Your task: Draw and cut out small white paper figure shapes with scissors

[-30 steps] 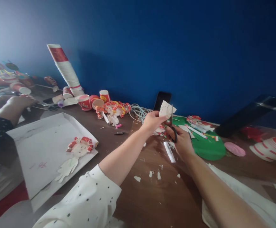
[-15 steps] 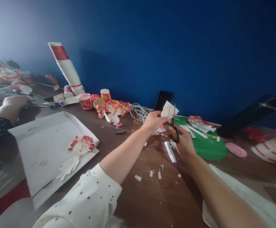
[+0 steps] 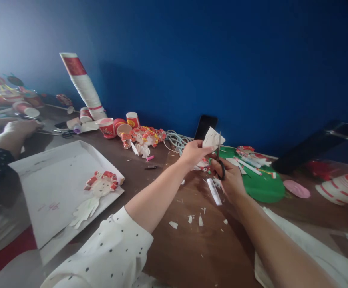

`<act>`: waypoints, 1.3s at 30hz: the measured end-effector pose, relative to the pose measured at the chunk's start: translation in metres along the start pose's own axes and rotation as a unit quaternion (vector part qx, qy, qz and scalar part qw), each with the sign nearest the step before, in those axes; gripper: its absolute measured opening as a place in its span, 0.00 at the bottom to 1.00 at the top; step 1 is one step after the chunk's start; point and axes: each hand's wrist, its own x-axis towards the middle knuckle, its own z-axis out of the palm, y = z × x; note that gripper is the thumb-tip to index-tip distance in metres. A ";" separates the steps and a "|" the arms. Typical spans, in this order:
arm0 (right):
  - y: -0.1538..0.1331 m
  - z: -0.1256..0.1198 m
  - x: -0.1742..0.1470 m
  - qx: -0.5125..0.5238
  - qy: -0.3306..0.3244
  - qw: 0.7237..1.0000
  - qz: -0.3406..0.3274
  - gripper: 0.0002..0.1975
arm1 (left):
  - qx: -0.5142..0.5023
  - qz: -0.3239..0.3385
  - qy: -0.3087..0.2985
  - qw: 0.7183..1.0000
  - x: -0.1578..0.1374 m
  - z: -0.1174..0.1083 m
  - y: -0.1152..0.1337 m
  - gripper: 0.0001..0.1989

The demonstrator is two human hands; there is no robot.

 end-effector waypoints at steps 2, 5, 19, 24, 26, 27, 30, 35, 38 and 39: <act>0.000 0.000 0.000 -0.001 -0.002 1.000 -0.001 0.16 | 0.000 0.003 0.002 1.000 0.000 0.000 0.000 0.12; 0.002 -0.001 0.001 0.001 -0.006 1.000 -0.002 0.16 | -0.001 0.000 0.005 1.000 0.000 0.000 0.000 0.12; 0.009 0.002 0.002 0.061 0.010 0.998 0.028 0.21 | -0.020 -0.006 0.030 0.999 -0.005 0.000 0.010 0.13; 0.010 0.004 0.002 0.051 0.019 0.998 0.019 0.20 | -0.037 0.001 0.063 0.997 -0.004 0.001 0.012 0.12; 0.009 0.004 0.003 0.070 0.042 0.996 0.021 0.20 | -0.041 0.006 0.073 0.997 -0.003 0.001 0.012 0.11; 0.008 0.005 0.004 0.084 0.060 0.994 0.021 0.20 | -0.043 0.010 0.073 0.996 -0.002 0.001 0.012 0.11; 0.001 0.005 0.008 0.148 0.122 0.981 0.013 0.21 | -0.048 0.018 0.049 0.997 -0.002 0.001 0.010 0.10; -0.013 0.003 0.014 0.233 0.152 0.960 0.019 0.22 | 0.001 0.005 -0.002 1.000 -0.002 0.003 0.003 0.12; -0.014 0.001 0.016 0.246 0.151 0.957 0.024 0.22 | 0.037 0.004 -0.014 0.999 -0.002 0.004 0.001 0.13; -0.014 0.001 0.016 0.247 0.153 0.957 0.025 0.22 | 0.045 0.004 -0.018 0.999 -0.002 0.004 0.001 0.12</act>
